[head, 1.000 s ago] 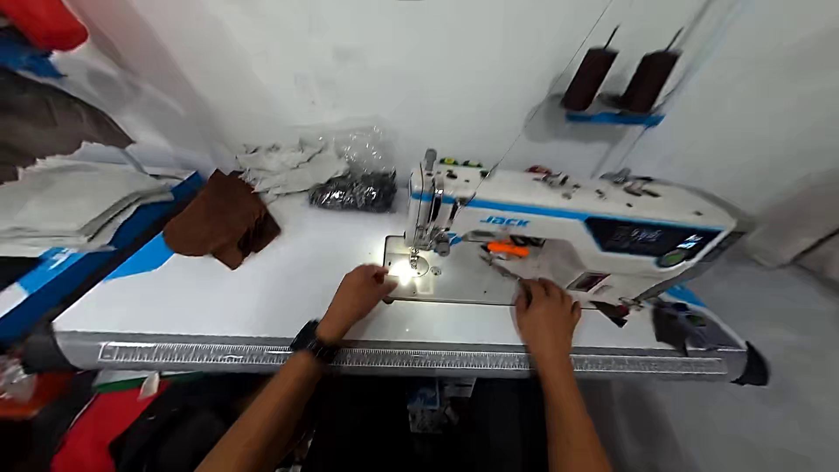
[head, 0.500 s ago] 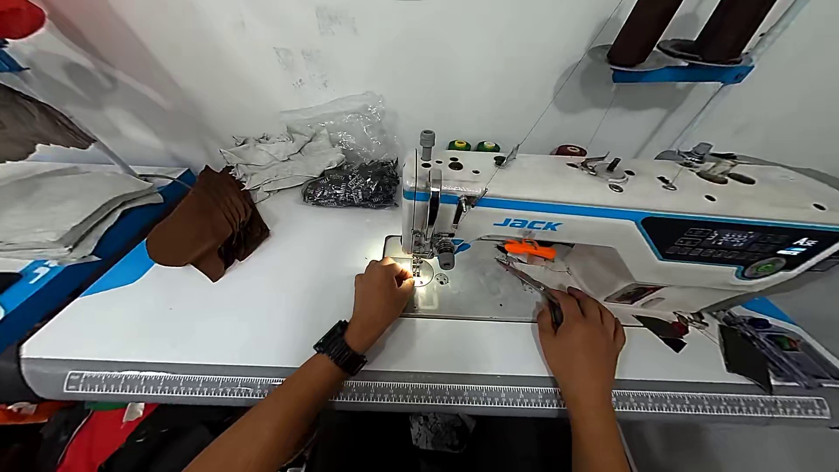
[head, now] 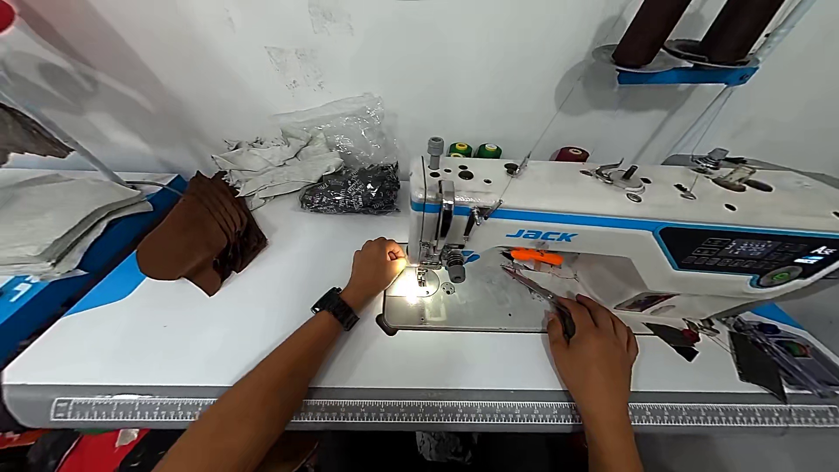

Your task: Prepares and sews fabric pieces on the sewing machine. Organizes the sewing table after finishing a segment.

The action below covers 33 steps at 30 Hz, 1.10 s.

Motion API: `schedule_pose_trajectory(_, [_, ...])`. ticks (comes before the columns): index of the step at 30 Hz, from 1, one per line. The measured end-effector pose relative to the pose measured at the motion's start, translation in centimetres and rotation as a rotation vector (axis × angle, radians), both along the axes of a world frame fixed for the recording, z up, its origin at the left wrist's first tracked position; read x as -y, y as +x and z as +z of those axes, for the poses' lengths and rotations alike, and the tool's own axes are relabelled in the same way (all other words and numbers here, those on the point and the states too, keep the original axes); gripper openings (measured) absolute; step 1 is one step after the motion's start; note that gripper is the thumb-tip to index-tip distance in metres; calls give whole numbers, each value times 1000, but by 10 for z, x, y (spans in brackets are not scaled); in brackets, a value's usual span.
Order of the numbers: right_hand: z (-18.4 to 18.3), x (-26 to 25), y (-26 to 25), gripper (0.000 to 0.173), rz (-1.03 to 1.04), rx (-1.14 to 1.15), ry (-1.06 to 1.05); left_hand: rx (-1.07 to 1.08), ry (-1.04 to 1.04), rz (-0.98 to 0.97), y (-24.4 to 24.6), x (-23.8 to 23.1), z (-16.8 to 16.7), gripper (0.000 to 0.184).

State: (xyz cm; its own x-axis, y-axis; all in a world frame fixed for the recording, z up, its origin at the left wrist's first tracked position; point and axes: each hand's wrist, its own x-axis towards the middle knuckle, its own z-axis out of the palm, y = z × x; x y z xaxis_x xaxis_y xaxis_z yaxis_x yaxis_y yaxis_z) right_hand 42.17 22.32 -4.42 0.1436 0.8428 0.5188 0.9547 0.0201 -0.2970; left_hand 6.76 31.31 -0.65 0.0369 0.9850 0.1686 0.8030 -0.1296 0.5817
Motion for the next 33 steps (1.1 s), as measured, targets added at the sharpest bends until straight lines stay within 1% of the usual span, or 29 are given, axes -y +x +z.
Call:
schedule_pose_trajectory(4, [0, 1, -1, 38, 18, -15, -11, 64, 5, -17, -4, -2, -4, 16])
schedule_pose_trajectory(6, [0, 0, 0, 39, 21, -4, -21, -6, 91, 23, -4, -3, -9, 16])
schedule_pose_trajectory(7, [0, 1, 1, 40, 23, 1, -29, -76, 137, 74, -4, -1, -10, 18])
schedule_pose_trajectory(9, [-1, 1, 2, 41, 38, 9, -35, -190, 153, 191, -12, 5, -2, 25])
schedule_pose_trajectory(11, [2, 4, 1, 41, 56, 2, -34, -209, 189, 305, -33, 19, 14, 34])
schedule_pose_trajectory(13, [6, 6, -2, 40, 53, -23, -38, -218, 306, 489, -67, 41, 28, 43])
schedule_pose_trajectory(15, [8, 10, -2, 38, 28, -41, -47, -215, 389, 698, -106, 60, 28, 61])
schedule_pose_trajectory(16, [9, 11, -2, 38, 18, -44, -47, -201, 396, 764, -124, 67, 23, 70])
schedule_pose_trajectory(17, [9, 11, -2, 38, 8, -49, -43, -189, 372, 789, -142, 72, 16, 78])
schedule_pose_trajectory(18, [9, 12, -2, 38, -1, -57, -34, -189, 303, 768, -156, 77, 8, 83])
schedule_pose_trajectory(19, [9, 14, -2, 38, -9, -64, -12, -211, 203, 715, -169, 81, 1, 84])
schedule_pose_trajectory(21, [10, 21, -4, 40, 1, -83, 78, -307, 66, 599, -181, 92, -4, 81])
schedule_pose_trajectory(23, [5, 41, -9, 40, 58, -118, 197, -400, 77, 506, -178, 109, -7, 82])
schedule_pose_trajectory(25, [-24, 69, -16, 39, 150, -81, 306, -461, 100, 367, -164, 130, -9, 90])
schedule_pose_trajectory(26, [-46, 88, -20, 45, 175, -22, 294, -481, 85, 273, -155, 144, -13, 94])
schedule_pose_trajectory(27, [-67, 104, -26, 54, 187, 28, 275, -483, 81, 174, -148, 158, -19, 93])
schedule_pose_trajectory(28, [-82, 118, -34, 66, 183, 54, 253, -475, 87, 100, -145, 174, -30, 88])
schedule_pose_trajectory(29, [-90, 128, -40, 73, 167, 66, 235, -450, 96, 69, -138, 193, -42, 79])
schedule_pose_trajectory(30, [-92, 133, -44, 74, 144, 66, 220, -393, 119, 90, -126, 215, -58, 68])
schedule_pose_trajectory(31, [-94, 136, -47, 71, 116, 72, 210, -327, 163, 162, -113, 239, -78, 60])
schedule_pose_trajectory(33, [-95, 134, -52, 68, 61, 92, 221, -298, 324, 419, -91, 272, -126, 49])
